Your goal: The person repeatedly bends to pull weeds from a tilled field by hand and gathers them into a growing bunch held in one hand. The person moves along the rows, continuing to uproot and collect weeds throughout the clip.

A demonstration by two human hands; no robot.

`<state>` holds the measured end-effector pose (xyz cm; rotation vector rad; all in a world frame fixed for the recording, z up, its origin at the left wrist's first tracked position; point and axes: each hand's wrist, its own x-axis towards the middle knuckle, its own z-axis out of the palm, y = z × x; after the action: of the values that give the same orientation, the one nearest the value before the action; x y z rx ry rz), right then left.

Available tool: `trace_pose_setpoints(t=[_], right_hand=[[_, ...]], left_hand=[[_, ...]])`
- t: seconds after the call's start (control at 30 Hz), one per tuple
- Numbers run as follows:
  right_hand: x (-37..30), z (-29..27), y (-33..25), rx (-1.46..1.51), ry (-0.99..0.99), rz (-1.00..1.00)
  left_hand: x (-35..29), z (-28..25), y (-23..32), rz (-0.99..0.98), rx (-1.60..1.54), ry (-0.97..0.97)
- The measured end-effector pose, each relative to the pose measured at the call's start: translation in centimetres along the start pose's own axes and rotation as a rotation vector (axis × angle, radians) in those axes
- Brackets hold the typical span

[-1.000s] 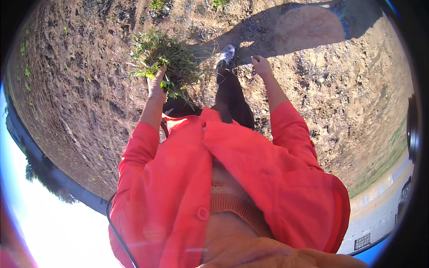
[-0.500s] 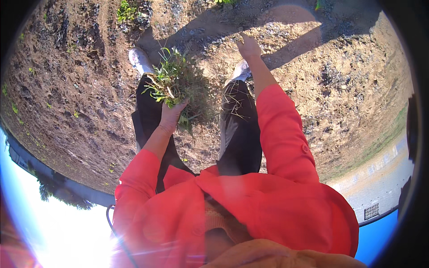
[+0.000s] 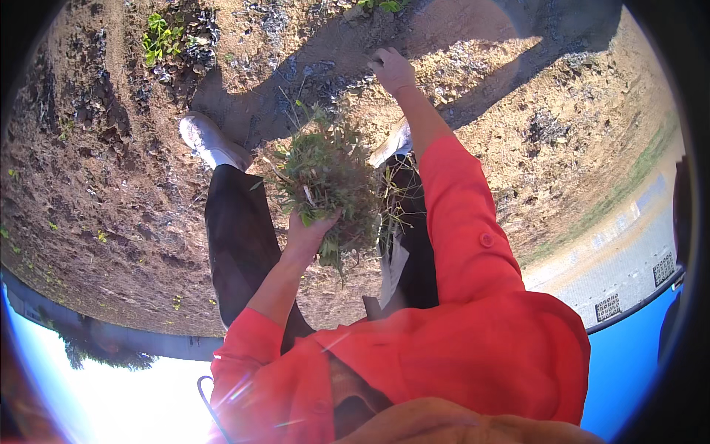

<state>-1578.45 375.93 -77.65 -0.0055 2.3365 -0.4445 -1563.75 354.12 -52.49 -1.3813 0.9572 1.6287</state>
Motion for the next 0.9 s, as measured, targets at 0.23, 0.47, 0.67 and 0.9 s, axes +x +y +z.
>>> trace_pose_setpoints(t=[0.23, 0.47, 0.67, 0.9], right_hand=[[-1.8, -1.7, 3.9, 1.043, 0.32, 0.282], [9.0, -8.0, -3.8, 0.071, 0.489, 0.183], [12.9, -9.2, -7.5, -0.515, -0.174, 0.312], [15.9, -7.8, -1.2, 0.143, -0.311, 0.338]], left_hand=[[0.3, 0.1, 0.4, -0.025, -0.085, 0.033], [0.1, 0.6, 2.0, -0.042, -0.052, 0.061], [0.4, -0.4, 1.2, -0.018, -0.18, 0.0], [-0.9, -0.8, 3.8, -0.048, -0.221, -0.095]])
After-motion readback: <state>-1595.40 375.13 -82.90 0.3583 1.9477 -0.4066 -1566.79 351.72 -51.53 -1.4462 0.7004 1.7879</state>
